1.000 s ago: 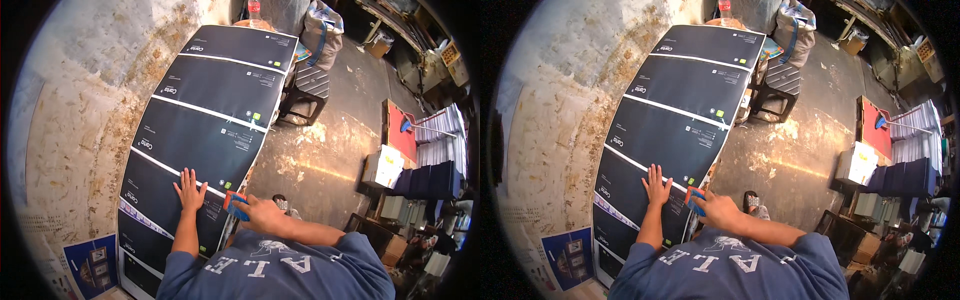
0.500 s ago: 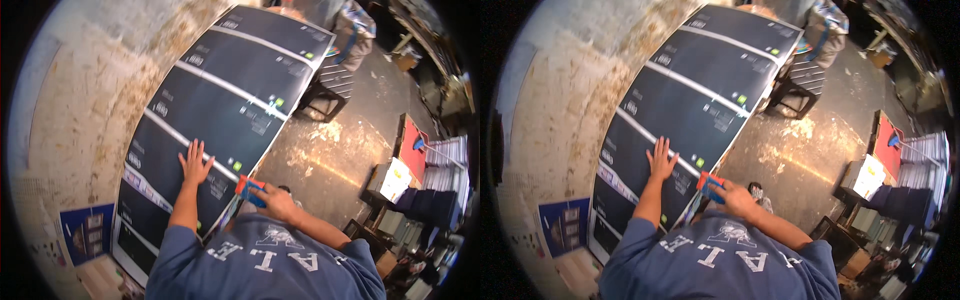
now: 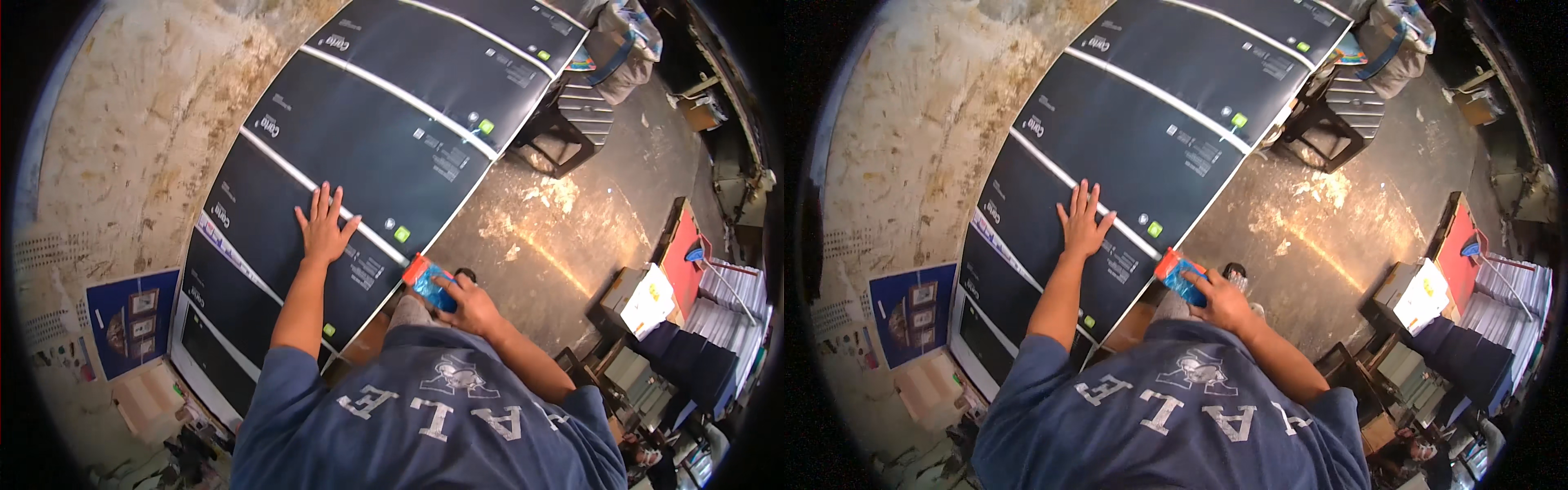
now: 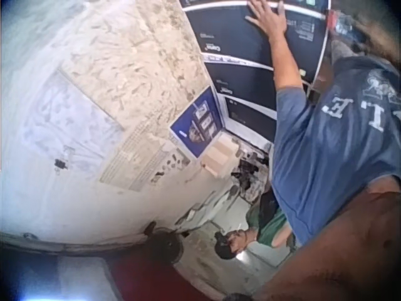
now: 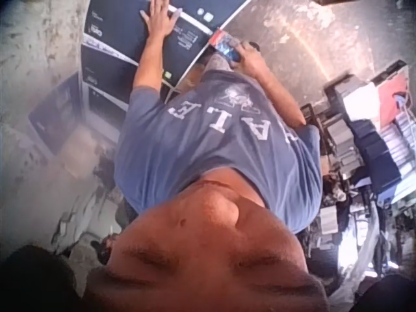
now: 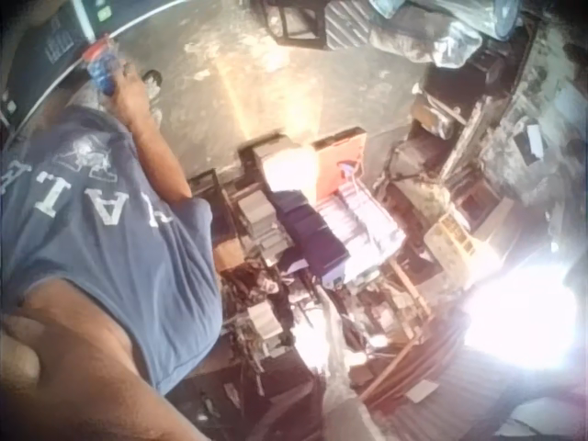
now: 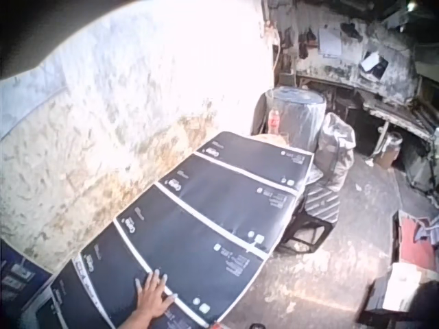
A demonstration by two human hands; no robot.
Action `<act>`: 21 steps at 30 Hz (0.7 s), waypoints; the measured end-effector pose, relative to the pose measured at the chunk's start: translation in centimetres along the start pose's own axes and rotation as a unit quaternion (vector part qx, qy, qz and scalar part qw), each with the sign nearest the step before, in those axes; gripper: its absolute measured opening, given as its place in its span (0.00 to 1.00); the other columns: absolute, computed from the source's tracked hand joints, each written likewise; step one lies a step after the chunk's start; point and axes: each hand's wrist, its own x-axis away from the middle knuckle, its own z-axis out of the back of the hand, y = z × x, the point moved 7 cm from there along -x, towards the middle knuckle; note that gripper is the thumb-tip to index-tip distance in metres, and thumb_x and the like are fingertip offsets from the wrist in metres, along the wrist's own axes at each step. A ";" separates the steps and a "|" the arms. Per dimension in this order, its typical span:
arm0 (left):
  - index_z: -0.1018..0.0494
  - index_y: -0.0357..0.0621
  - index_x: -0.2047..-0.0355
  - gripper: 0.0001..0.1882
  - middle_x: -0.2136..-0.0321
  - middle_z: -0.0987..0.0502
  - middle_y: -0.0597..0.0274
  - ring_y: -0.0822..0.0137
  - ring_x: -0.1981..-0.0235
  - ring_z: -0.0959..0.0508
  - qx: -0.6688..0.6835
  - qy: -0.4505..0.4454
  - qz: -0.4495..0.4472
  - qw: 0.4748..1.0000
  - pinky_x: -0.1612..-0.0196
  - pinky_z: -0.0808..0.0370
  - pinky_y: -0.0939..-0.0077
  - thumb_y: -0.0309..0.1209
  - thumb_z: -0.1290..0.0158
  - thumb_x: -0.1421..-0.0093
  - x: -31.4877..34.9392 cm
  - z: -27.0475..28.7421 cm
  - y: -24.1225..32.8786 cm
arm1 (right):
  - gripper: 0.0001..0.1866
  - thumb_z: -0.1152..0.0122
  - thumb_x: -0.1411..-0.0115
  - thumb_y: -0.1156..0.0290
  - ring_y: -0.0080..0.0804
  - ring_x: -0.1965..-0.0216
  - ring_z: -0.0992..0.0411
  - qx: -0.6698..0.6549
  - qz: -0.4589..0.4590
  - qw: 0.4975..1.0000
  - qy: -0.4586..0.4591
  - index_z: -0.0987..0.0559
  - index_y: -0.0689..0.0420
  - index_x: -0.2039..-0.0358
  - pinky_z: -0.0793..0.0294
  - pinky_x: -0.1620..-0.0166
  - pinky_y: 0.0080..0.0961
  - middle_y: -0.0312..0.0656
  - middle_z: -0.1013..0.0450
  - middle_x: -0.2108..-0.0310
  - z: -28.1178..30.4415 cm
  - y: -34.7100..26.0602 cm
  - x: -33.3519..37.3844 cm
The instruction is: The person aligns several black folders on a table and applies tape across the seams using a hand-held tape dispenser.
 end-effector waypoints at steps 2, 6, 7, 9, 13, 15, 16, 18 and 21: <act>0.45 0.58 0.27 0.42 0.25 0.53 0.58 0.54 0.25 0.53 -0.002 -0.004 0.017 1.000 0.32 0.62 0.26 0.60 0.52 0.36 0.0 0.1 -0.1 | 0.42 0.27 0.50 0.61 0.56 0.55 0.26 -0.003 0.018 1.000 0.022 0.34 0.47 0.35 0.24 0.51 0.45 0.54 0.30 0.55 0.2 -0.1 -0.1; 0.46 0.58 0.27 0.42 0.25 0.54 0.59 0.54 0.25 0.53 0.005 -0.004 0.012 1.000 0.31 0.62 0.27 0.60 0.52 0.36 -0.4 0.4 0.1 | 0.49 0.26 0.52 0.63 0.55 0.47 0.27 -0.009 0.021 1.000 -0.016 0.41 0.54 0.31 0.24 0.47 0.44 0.56 0.29 0.48 2.1 -1.0 -1.1; 0.46 0.58 0.27 0.42 0.25 0.54 0.59 0.54 0.25 0.53 0.001 -0.004 0.015 1.000 0.31 0.62 0.27 0.60 0.52 0.36 -0.4 0.5 0.0 | 0.49 0.26 0.52 0.62 0.55 0.47 0.27 0.005 0.023 0.999 -0.031 0.41 0.54 0.31 0.24 0.48 0.44 0.55 0.29 0.47 2.6 -2.1 -1.7; 0.46 0.58 0.27 0.42 0.25 0.54 0.59 0.54 0.25 0.53 0.002 -0.009 0.020 1.000 0.31 0.62 0.27 0.60 0.52 0.36 -0.3 0.6 -0.2 | 0.46 0.26 0.51 0.62 0.53 0.49 0.25 0.030 0.038 0.998 -0.040 0.38 0.53 0.33 0.23 0.49 0.44 0.54 0.29 0.45 4.3 -5.2 -2.7; 0.45 0.58 0.27 0.42 0.25 0.53 0.58 0.54 0.25 0.53 0.008 -0.002 0.020 1.000 0.31 0.62 0.27 0.60 0.50 0.37 -0.4 0.3 -0.3 | 0.40 0.28 0.50 0.62 0.50 0.53 0.22 0.168 0.139 0.963 -0.156 0.34 0.53 0.37 0.21 0.51 0.44 0.53 0.26 0.47 4.5 -9.4 -5.5; 0.43 0.57 0.28 0.42 0.25 0.52 0.58 0.55 0.25 0.53 0.016 0.009 0.015 1.000 0.32 0.61 0.27 0.60 0.49 0.37 -0.7 -0.1 -0.4 | 0.40 0.29 0.50 0.62 0.51 0.52 0.22 0.192 0.105 0.958 -0.183 0.34 0.54 0.37 0.21 0.51 0.43 0.54 0.27 0.46 5.1 -9.0 -7.4; 0.41 0.57 0.29 0.41 0.26 0.50 0.58 0.55 0.25 0.51 0.031 0.021 0.009 0.999 0.32 0.61 0.27 0.60 0.48 0.38 -1.0 0.5 0.3 | 0.40 0.29 0.50 0.62 0.52 0.52 0.22 0.199 0.093 0.955 -0.202 0.34 0.54 0.37 0.21 0.51 0.43 0.54 0.28 0.46 4.6 -9.2 -8.0; 0.40 0.57 0.29 0.42 0.26 0.50 0.58 0.56 0.26 0.50 0.025 0.027 0.023 0.999 0.32 0.60 0.27 0.60 0.47 0.39 0.2 0.9 -0.7 | 0.43 0.27 0.51 0.60 0.54 0.52 0.23 0.177 0.099 0.964 -0.174 0.36 0.50 0.35 0.21 0.50 0.43 0.56 0.31 0.44 5.8 -10.3 -7.1; 0.42 0.57 0.29 0.42 0.26 0.50 0.58 0.55 0.25 0.51 0.020 0.036 0.004 0.999 0.31 0.59 0.28 0.59 0.47 0.39 -0.1 1.3 -0.1 | 0.44 0.25 0.51 0.60 0.57 0.53 0.24 0.110 0.063 0.984 -0.127 0.35 0.46 0.34 0.22 0.50 0.45 0.56 0.32 0.44 4.2 -5.9 -3.2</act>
